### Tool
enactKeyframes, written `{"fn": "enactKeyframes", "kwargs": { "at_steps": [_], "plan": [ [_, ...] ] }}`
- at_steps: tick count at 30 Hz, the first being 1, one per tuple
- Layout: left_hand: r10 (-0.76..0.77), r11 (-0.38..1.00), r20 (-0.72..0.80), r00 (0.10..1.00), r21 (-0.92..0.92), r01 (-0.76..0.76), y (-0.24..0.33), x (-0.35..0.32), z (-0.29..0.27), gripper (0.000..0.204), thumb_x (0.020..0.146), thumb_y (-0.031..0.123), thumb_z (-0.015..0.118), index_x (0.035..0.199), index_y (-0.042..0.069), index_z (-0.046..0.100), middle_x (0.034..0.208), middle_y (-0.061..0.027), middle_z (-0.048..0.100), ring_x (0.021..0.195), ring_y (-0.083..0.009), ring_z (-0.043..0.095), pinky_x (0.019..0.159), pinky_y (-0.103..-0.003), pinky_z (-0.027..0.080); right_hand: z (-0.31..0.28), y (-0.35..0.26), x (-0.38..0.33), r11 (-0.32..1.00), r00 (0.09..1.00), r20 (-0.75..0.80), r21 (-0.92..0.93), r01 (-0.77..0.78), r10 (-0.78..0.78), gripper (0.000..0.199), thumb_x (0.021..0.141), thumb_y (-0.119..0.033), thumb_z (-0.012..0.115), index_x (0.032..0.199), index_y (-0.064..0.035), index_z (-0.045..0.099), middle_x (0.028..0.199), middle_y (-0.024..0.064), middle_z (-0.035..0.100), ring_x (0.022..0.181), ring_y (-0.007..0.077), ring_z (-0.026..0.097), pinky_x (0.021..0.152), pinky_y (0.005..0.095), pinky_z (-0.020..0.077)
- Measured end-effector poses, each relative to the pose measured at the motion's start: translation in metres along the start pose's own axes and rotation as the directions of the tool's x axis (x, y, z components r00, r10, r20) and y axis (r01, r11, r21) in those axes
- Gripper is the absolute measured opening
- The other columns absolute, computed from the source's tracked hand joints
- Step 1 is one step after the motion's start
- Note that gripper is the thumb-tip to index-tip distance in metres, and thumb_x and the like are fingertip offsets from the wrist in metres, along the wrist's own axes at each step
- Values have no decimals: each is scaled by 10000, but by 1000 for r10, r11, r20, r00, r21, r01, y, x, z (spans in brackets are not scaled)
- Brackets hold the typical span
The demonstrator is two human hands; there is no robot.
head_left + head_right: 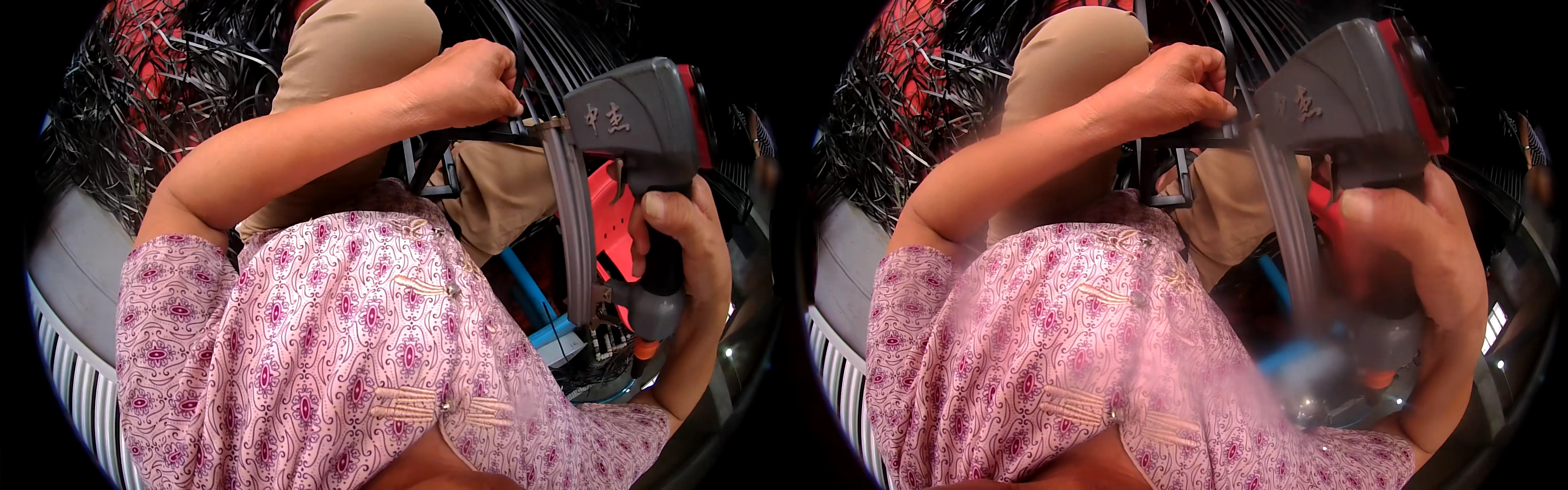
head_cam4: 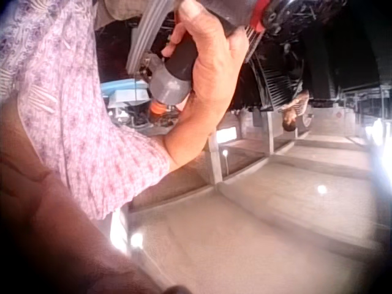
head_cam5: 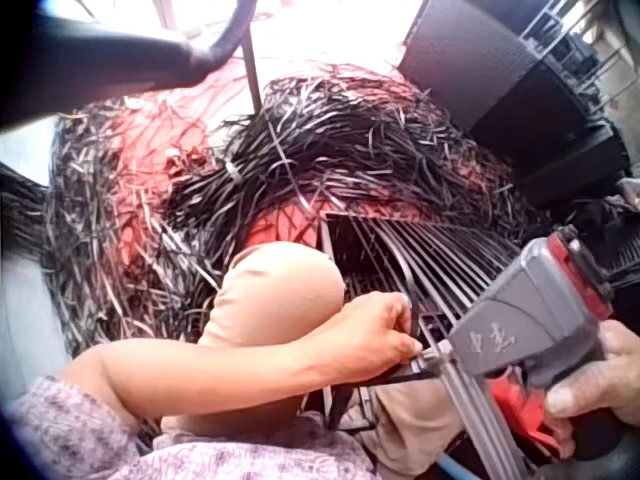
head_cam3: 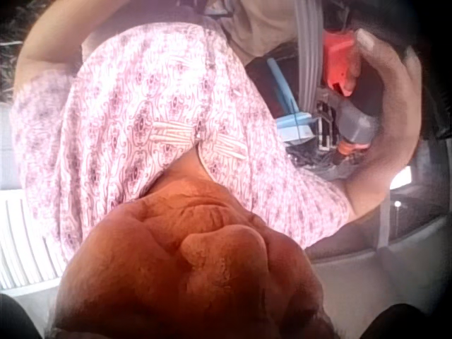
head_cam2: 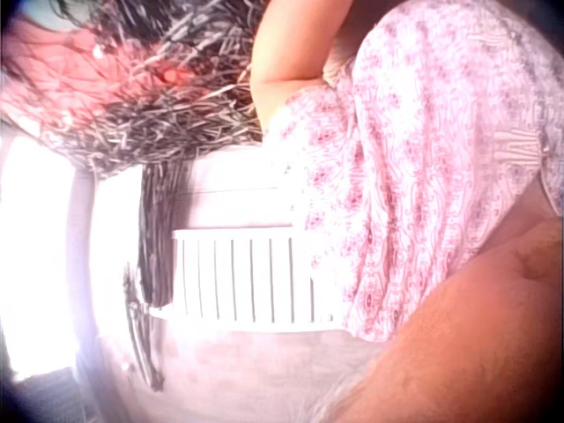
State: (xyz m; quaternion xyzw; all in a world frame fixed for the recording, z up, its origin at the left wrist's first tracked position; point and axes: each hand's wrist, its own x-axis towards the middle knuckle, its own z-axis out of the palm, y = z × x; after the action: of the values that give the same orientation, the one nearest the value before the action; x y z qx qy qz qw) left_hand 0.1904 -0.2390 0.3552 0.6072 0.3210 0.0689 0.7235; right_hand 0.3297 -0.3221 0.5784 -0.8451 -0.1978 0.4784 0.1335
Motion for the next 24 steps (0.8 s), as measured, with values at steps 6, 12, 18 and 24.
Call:
{"fn": "enactKeyframes", "kwargs": {
  "at_steps": [6,12,18,24],
  "plan": [
    [81,989,-66,995,128,-72,-1,-3,1,219,748,158,728,779,-8,588,662,-77,618,628,-139,591,589,-309,469,3,-18,18,998,993,106,-35,-48,52,464,753,-272,673,1098,24,584,703,81,568,574,139,526,525,256,451],
    [105,987,-90,990,128,-93,-1,-4,2,234,738,184,730,778,-4,596,661,-91,593,632,-172,570,597,-334,460,5,-31,22,994,983,153,-56,-89,97,459,750,-262,693,1102,20,607,797,78,609,663,134,564,608,255,466],
    [128,982,-79,989,148,-115,1,-5,1,242,735,195,731,781,-4,601,670,-103,597,647,-199,586,610,-350,465,6,-40,21,990,975,179,-64,-123,132,455,746,-252,714,1105,15,630,892,75,650,751,129,601,691,254,481],
    [109,984,-114,987,152,-91,2,-7,1,233,732,183,722,786,-10,602,676,-113,605,657,-208,600,614,-355,470,12,-34,28,993,989,125,-102,-66,78,423,773,-300,689,1045,12,600,679,66,564,510,122,512,481,241,436]
  ]
}}
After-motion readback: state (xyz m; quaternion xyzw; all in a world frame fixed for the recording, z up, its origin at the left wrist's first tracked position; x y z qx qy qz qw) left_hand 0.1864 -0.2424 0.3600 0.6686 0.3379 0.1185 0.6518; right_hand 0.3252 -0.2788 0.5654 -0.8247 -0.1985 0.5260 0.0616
